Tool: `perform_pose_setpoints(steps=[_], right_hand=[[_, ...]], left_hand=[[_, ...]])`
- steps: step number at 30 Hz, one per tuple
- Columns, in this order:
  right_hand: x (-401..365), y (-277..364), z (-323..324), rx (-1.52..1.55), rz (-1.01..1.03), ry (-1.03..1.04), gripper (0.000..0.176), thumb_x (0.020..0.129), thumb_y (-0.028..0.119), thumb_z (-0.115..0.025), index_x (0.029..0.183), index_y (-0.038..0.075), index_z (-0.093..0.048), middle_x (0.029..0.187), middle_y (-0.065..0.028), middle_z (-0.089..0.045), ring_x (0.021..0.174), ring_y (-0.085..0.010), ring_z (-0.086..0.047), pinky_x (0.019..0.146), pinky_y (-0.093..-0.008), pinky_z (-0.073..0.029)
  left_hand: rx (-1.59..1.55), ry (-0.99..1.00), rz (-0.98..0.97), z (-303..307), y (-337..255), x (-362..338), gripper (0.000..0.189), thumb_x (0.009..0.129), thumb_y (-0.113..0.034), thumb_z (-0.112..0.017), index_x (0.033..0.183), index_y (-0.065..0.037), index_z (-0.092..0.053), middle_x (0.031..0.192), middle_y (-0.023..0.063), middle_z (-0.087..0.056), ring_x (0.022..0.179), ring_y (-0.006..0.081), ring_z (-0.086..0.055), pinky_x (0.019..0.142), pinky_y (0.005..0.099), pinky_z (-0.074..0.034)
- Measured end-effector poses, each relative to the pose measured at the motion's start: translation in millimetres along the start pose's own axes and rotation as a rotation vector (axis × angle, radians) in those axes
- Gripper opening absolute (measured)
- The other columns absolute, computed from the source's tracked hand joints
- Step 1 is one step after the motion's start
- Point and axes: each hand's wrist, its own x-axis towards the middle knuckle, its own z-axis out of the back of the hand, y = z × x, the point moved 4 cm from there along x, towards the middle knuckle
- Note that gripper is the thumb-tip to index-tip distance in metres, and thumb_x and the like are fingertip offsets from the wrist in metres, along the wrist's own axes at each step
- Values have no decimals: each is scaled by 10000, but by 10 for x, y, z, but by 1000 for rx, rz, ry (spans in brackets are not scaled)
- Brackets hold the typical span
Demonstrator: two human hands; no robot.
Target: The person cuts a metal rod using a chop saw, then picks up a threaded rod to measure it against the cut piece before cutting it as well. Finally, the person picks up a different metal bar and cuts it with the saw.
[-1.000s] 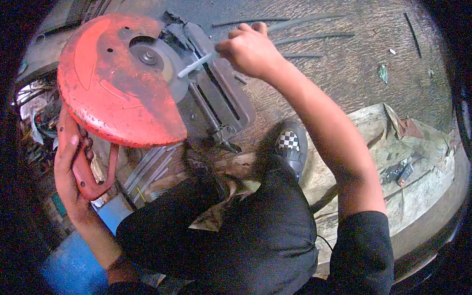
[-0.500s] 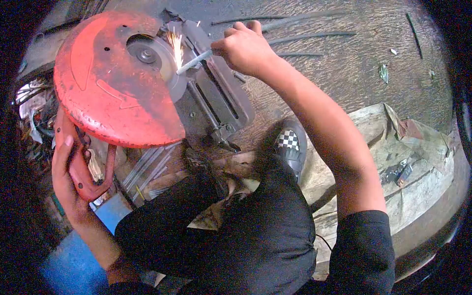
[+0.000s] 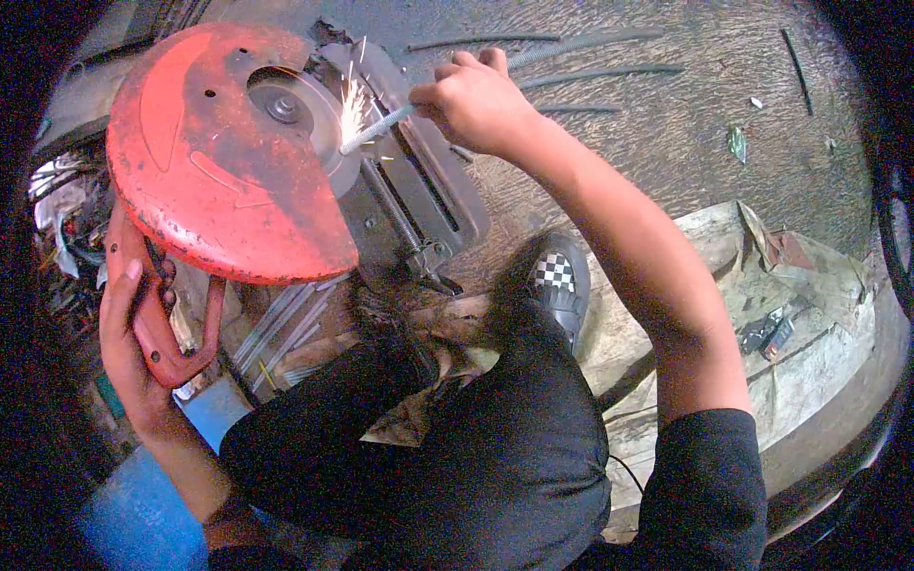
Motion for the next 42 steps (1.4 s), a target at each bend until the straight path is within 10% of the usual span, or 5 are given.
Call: perform_pose_setpoints(steps=[5, 12, 20, 42], right_hand=[[-106, 14, 51, -2, -1, 70, 177, 805, 221, -575, 956, 202, -666, 867, -49, -615, 947, -254, -542, 798, -471, -351], [-531, 2, 124, 513, -241, 261, 256, 895, 259, -529, 937, 33, -643, 629, -156, -536, 532, -289, -477, 570, -387, -413], [-830, 226, 76, 1340, -629, 351, 411, 946, 382, -445, 719, 54, -544, 577, 53, -373, 524, -69, -336, 473, -249, -277], [-790, 468, -234, 1224, -560, 314, 374, 947, 351, -468, 775, 27, -540, 572, 60, -363, 504, -46, -318, 442, -232, -257]], left_hand=[[-9, 47, -2, 88, 54, 51, 457, 837, -219, -598, 1199, 35, -482, 1039, 99, -576, 884, 160, -563, 744, 258, -434], [10, 137, -80, 95, 46, 58, 556, 842, -223, -582, 1296, 36, -394, 1256, 126, -478, 1111, 213, -497, 905, 336, -425], [-128, 60, -109, 85, 76, 58, 501, 818, -202, -577, 1215, 72, -441, 1082, 143, -553, 950, 195, -561, 855, 315, -429], [67, 133, -144, 74, -3, 74, 532, 794, -267, -594, 1198, 56, -470, 1024, 127, -562, 849, 160, -540, 761, 265, -420]])
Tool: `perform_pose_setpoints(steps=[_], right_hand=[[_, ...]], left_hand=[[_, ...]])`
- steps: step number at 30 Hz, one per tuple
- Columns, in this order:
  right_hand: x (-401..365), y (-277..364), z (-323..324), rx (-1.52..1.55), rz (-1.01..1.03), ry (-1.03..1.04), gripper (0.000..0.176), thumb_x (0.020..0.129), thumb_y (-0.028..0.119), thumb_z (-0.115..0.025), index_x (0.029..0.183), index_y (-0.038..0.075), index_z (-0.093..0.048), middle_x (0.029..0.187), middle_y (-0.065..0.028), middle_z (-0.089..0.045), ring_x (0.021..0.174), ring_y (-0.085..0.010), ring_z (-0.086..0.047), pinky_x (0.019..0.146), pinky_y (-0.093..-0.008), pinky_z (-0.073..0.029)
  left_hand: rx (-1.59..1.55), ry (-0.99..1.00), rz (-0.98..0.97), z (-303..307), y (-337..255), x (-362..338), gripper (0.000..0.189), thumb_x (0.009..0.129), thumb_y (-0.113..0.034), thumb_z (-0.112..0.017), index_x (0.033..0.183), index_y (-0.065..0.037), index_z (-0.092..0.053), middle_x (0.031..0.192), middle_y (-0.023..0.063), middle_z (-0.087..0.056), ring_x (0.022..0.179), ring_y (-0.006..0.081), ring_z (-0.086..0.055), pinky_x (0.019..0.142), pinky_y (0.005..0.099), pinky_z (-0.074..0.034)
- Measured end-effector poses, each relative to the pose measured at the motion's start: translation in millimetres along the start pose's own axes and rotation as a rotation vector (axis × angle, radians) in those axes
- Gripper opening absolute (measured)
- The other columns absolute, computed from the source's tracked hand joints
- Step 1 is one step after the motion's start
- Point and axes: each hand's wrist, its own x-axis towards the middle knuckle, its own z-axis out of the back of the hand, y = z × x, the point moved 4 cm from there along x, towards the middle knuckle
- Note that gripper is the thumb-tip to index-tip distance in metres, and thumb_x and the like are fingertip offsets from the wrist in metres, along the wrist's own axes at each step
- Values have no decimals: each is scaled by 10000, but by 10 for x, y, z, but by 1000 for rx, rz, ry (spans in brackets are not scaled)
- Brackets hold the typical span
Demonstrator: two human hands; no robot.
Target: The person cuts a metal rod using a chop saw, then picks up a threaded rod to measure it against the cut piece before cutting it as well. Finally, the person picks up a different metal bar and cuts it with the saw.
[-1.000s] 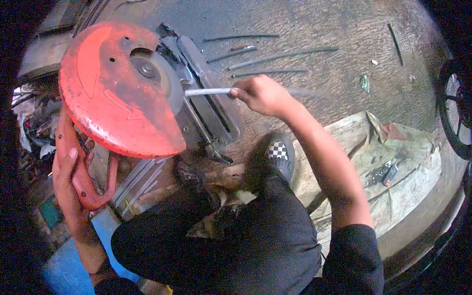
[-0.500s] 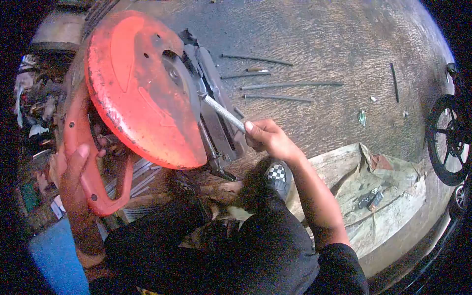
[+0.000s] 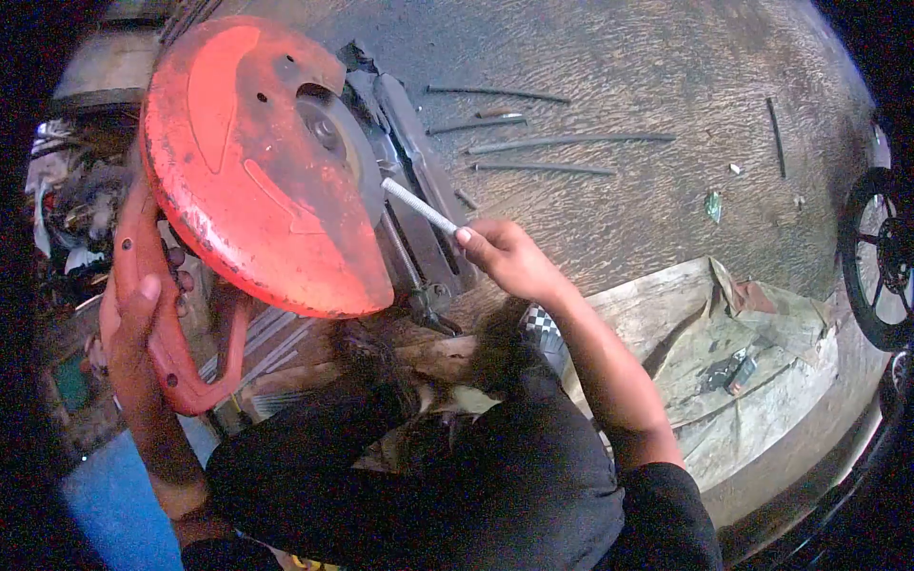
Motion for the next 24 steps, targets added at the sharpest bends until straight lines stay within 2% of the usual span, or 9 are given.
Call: perform_pose_setpoints(steps=[2, 6, 9, 10, 12, 16, 18, 20, 24], right_hand=[[20, -40, -8, -134, -44, -32, 373, 936, 300, -482, 772, -26, -561, 620, -33, -497, 624, -121, -461, 584, -304, -403], [78, -165, -60, -129, -61, -81, 365, 930, 296, -486, 823, -37, -589, 641, -92, -550, 636, -149, -512, 610, -338, -429], [112, -236, -132, -224, -26, -107, 350, 914, 308, -504, 856, -22, -602, 645, -187, -557, 602, -263, -544, 615, -398, -438], [121, -247, -160, -213, -28, -113, 350, 914, 308, -504, 856, -22, -602, 645, -187, -557, 602, -263, -544, 615, -398, -438], [147, -228, -213, -308, 51, -101, 372, 940, 304, -482, 724, 4, -525, 545, -18, -498, 534, -99, -536, 501, -277, -438], [137, -176, -275, -395, 131, -183, 328, 910, 255, -541, 740, -25, -535, 521, -129, -433, 482, -149, -479, 473, -365, -379], [117, -154, -297, -345, 128, -227, 301, 897, 227, -554, 746, -32, -539, 543, -182, -424, 455, -242, -444, 479, -404, -354], [108, -111, -289, -417, 143, -234, 251, 874, 233, -556, 801, -3, -603, 626, -240, -547, 595, -418, -551, 559, -468, -432], [113, -158, -288, -464, 125, -245, 241, 872, 228, -555, 795, 5, -605, 638, -246, -553, 633, -430, -557, 580, -481, -447]], left_hand=[[21, -44, -16, 2, -2, -3, 512, 802, -262, -586, 1192, 50, -476, 986, 116, -566, 816, 146, -530, 731, 256, -415], [42, -27, -11, 51, 21, 40, 484, 821, -253, -567, 1189, 48, -478, 970, 118, -566, 802, 132, -523, 708, 245, -411], [-44, -16, 43, 86, 16, 81, 482, 842, -262, -551, 1193, 61, -477, 976, 119, -572, 781, 118, -528, 681, 216, -407], [-35, -7, 42, 62, 5, 81, 482, 842, -262, -551, 1193, 61, -477, 976, 119, -572, 781, 118, -528, 681, 216, -407], [-46, -109, 35, 37, -24, 71, 515, 840, -268, -551, 1222, 65, -459, 1002, 119, -577, 790, 125, -539, 672, 213, -405], [-112, -35, 90, 132, 44, 81, 454, 835, -265, -588, 1172, 28, -504, 995, 120, -601, 850, 183, -580, 754, 287, -440], [-111, -75, 85, 85, 22, 60, 453, 835, -266, -590, 1171, 27, -507, 997, 118, -602, 857, 185, -580, 757, 291, -441], [-114, -124, 80, 80, 13, 52, 452, 835, -267, -591, 1171, 25, -509, 998, 116, -604, 864, 186, -580, 761, 295, -442], [-116, -69, 75, 155, 56, 75, 462, 830, -270, -598, 1174, 25, -511, 1028, 118, -599, 894, 196, -579, 779, 304, -442]])
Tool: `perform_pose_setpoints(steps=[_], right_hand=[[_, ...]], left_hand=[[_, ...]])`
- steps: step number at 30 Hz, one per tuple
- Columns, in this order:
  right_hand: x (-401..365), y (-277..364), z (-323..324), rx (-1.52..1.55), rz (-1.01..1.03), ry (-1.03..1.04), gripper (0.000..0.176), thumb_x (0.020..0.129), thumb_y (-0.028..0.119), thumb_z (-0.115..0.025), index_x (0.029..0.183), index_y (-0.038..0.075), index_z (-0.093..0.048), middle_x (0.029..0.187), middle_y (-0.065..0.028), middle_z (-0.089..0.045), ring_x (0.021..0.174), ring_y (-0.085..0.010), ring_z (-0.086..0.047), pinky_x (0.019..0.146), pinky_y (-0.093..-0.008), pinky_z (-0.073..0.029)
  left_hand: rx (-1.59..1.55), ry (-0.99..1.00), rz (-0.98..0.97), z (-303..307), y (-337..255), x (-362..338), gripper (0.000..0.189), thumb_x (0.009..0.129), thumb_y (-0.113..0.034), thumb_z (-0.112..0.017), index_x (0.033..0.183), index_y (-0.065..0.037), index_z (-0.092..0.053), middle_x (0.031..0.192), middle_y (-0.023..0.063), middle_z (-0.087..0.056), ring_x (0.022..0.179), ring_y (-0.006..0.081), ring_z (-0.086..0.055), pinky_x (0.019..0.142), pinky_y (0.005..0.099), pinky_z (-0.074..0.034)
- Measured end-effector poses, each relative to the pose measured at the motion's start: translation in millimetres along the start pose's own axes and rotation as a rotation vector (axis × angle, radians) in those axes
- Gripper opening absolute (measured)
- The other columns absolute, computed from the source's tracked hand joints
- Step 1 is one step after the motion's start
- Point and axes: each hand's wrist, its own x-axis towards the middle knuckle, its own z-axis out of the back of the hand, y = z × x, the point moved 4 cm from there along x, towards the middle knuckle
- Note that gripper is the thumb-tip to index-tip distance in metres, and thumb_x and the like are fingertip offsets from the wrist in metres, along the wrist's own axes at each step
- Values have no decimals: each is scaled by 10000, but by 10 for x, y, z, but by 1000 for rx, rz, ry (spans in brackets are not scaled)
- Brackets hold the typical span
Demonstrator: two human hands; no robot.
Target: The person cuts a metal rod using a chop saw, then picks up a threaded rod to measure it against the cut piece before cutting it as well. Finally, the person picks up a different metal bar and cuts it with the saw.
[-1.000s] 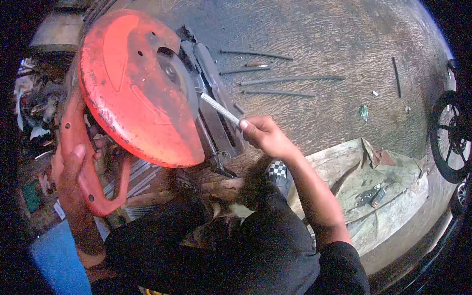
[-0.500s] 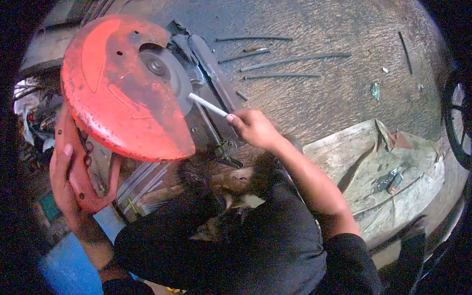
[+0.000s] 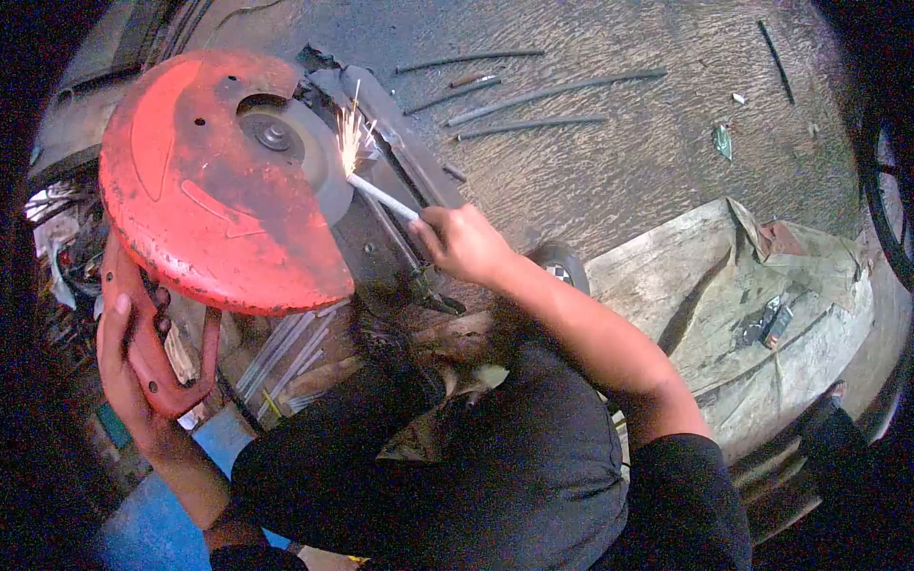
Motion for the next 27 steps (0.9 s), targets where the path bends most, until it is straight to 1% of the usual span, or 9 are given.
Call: perform_pose_setpoints(steps=[6, 11, 13, 15, 20, 21, 22, 25, 27], right_hand=[[3, -58, -53, -31, 122, -118, 222, 868, 179, -567, 751, -10, -564, 599, -229, -515, 600, -418, -540, 523, -443, -433], [-3, -31, -78, -158, 201, -168, 150, 855, 160, -568, 857, 10, -568, 654, -214, -548, 613, -415, -553, 534, -468, -446], [-11, -57, -102, -198, 203, -178, 149, 844, 158, -575, 870, 11, -569, 666, -207, -557, 612, -410, -560, 536, -469, -453], [-35, -50, -94, -238, 204, -189, 152, 833, 155, -581, 884, 12, -570, 678, -200, -565, 611, -405, -567, 538, -469, -460], [-38, -53, 70, -105, 174, -209, 342, 820, 138, -519, 1135, 14, -568, 723, -215, -589, 625, -372, -600, 572, -431, -481], [-31, 27, 158, -26, -51, -31, 381, 833, 138, -486, 1192, 22, -541, 703, -206, -583, 610, -304, -600, 599, -389, -470], [-24, 10, 158, -25, -50, -28, 381, 833, 138, -486, 1192, 22, -541, 703, -206, -583, 610, -304, -600, 599, -389, -470], [28, -97, 122, 200, -69, 63, 335, 879, 147, -471, 1176, 10, -542, 630, -132, -510, 628, -145, -504, 630, -330, -439], [32, -102, 83, 257, -61, 108, 326, 890, 150, -470, 1172, 4, -541, 628, -134, -501, 628, -138, -489, 625, -326, -436]], left_hand=[[14, -17, 14, -41, -27, -17, 461, 827, -270, -601, 1165, 31, -515, 1024, 126, -603, 896, 209, -586, 785, 307, -445], [22, -6, 6, -87, -45, -22, 450, 832, -273, -595, 1154, 32, -519, 1000, 123, -607, 877, 201, -586, 770, 297, -446], [74, -8, -21, -103, -42, -20, 541, 836, -294, -560, 1236, 55, -456, 1022, 125, -586, 824, 139, -549, 689, 233, -409], [77, 1, -9, -60, -22, -6, 535, 837, -292, -558, 1230, 57, -459, 1011, 123, -585, 815, 137, -550, 683, 231, -412], [79, -36, -43, -103, -40, -11, 500, 845, -283, -548, 1202, 60, -474, 977, 110, -578, 790, 134, -550, 668, 227, -422], [99, -10, -31, -79, -25, 0, 502, 844, -282, -548, 1203, 61, -473, 980, 113, -576, 790, 136, -551, 666, 228, -425], [119, 16, -19, -65, -11, 5, 505, 843, -281, -548, 1205, 63, -471, 983, 115, -573, 789, 138, -552, 664, 228, -428], [100, 36, 0, -51, 5, 12, 531, 840, -281, -551, 1227, 70, -454, 1005, 119, -574, 801, 144, -557, 668, 231, -434], [96, 25, -10, -71, -9, 6, 536, 839, -278, -552, 1233, 71, -450, 1012, 119, -573, 806, 146, -558, 669, 231, -434]])
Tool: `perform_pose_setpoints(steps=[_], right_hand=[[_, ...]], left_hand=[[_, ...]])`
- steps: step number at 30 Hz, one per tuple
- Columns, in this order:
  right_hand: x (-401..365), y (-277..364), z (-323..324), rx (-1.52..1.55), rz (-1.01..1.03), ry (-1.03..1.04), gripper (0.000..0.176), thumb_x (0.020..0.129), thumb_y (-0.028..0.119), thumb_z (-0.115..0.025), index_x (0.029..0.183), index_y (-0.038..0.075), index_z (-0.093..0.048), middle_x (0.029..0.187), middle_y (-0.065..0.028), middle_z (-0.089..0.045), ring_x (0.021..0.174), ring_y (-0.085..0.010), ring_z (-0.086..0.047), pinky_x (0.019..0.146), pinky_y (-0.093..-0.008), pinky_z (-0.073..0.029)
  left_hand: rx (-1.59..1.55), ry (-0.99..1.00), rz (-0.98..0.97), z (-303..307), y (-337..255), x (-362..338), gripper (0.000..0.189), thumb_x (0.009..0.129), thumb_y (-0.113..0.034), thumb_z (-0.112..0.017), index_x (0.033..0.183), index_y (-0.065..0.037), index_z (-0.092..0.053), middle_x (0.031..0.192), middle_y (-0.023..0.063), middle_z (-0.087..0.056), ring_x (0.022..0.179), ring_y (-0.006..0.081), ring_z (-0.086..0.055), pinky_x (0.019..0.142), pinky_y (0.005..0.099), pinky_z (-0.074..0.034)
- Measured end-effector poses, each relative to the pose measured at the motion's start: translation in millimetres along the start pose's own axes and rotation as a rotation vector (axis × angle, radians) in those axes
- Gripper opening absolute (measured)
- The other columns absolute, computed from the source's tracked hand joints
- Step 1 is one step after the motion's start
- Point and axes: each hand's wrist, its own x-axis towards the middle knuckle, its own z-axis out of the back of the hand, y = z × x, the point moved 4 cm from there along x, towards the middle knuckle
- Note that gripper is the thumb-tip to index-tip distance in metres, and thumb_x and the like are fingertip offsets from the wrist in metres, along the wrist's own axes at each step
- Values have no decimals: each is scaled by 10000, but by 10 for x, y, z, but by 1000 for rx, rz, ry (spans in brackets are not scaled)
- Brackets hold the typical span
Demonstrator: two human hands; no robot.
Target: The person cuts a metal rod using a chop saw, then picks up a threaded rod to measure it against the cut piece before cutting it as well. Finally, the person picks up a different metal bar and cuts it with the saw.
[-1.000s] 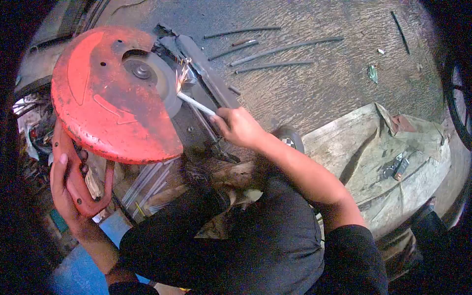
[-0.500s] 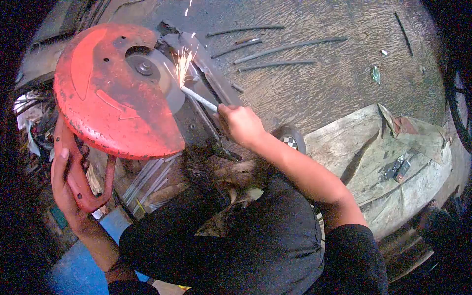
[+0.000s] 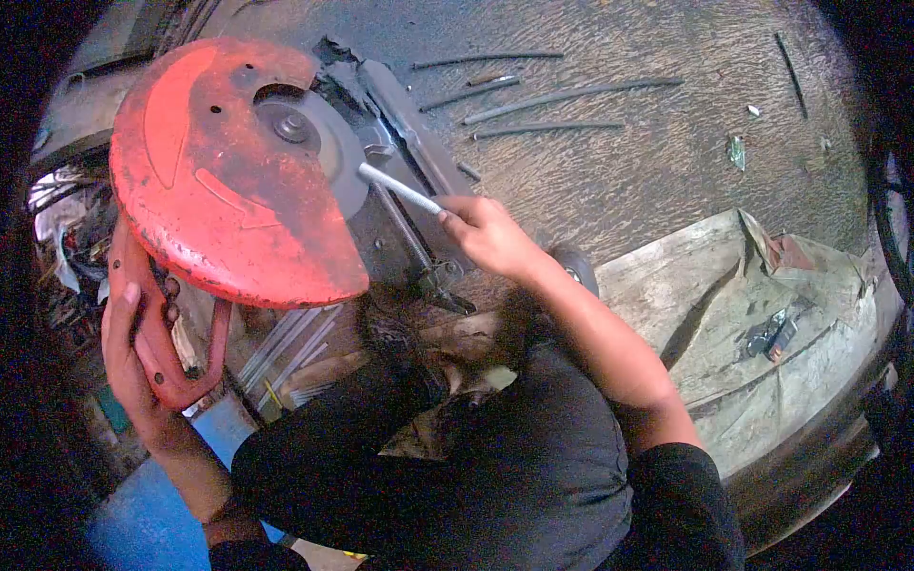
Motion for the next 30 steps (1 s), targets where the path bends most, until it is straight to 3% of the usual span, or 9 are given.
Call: perform_pose_setpoints(steps=[8, 11, 13, 14, 16, 19, 26, 29, 30], right_hand=[[-30, 83, -91, -92, 108, -51, 333, 877, 85, -516, 1192, -22, -519, 664, -210, -491, 609, -111, -433, 589, -332, -427], [-27, 93, -101, -161, 131, -48, 358, 854, 52, -532, 1201, -33, -505, 728, -284, -499, 581, -160, -518, 607, -357, -447], [-11, 88, -116, -194, 284, -132, 375, 828, 33, -539, 1193, -45, -507, 789, -315, -511, 633, -301, -607, 627, -372, -460], [-15, 79, -107, -194, 285, -132, 375, 828, 33, -539, 1193, -45, -507, 789, -315, -511, 633, -301, -607, 627, -372, -460], [-27, 160, -80, -220, 294, -98, 418, 795, 4, -548, 1208, -39, -497, 836, -304, -550, 731, -401, -593, 658, -403, -467], [-8, 111, -101, -238, 427, -166, 460, 771, -17, -553, 1227, -25, -488, 832, -272, -573, 721, -402, -585, 656, -426, -459], [-72, 177, -45, -392, 343, -105, 502, 772, 5, -568, 1264, 1, -469, 761, -227, -546, 698, -394, -562, 647, -420, -454], [-63, 139, -20, -371, 287, -65, 471, 840, 85, -543, 1295, 20, -445, 741, -148, -569, 648, -318, -563, 635, -392, -453], [-23, 73, -27, -171, 236, -59, 447, 878, 129, -507, 1308, 29, -437, 720, -92, -554, 628, -254, -541, 625, -361, -446]], left_hand=[[-42, -7, 1, -15, -18, -16, 527, 835, -269, -558, 1226, 70, -459, 1000, 122, -581, 832, 154, -560, 696, 242, -424], [-40, -71, 19, -25, -23, -49, 515, 831, -268, -565, 1211, 66, -470, 990, 124, -584, 837, 153, -558, 711, 250, -418], [-56, -80, 14, -46, -37, -51, 502, 830, -269, -569, 1196, 62, -479, 991, 125, -584, 836, 151, -557, 716, 255, -416], [-56, -80, 14, -45, -36, -49, 502, 830, -269, -569, 1196, 62, -479, 991, 125, -584, 836, 151, -557, 716, 255, -416], [-60, -69, 19, -42, -29, -45, 501, 829, -270, -571, 1193, 62, -480, 999, 127, -582, 837, 156, -558, 716, 256, -417], [-50, -43, 52, 3, -6, -46, 508, 825, -278, -577, 1190, 61, -480, 1016, 131, -578, 839, 161, -560, 719, 258, -420], [-64, -82, -9, -50, -40, -46, 490, 828, -272, -583, 1174, 61, -486, 980, 115, -581, 802, 154, -557, 713, 263, -428], [-59, -48, -7, -8, -6, -15, 468, 837, -259, -574, 1169, 60, -489, 961, 105, -581, 785, 147, -554, 690, 252, -430], [-43, -25, -3, 8, 3, -4, 456, 843, -254, -568, 1165, 60, -491, 962, 106, -582, 784, 144, -554, 678, 245, -429]])
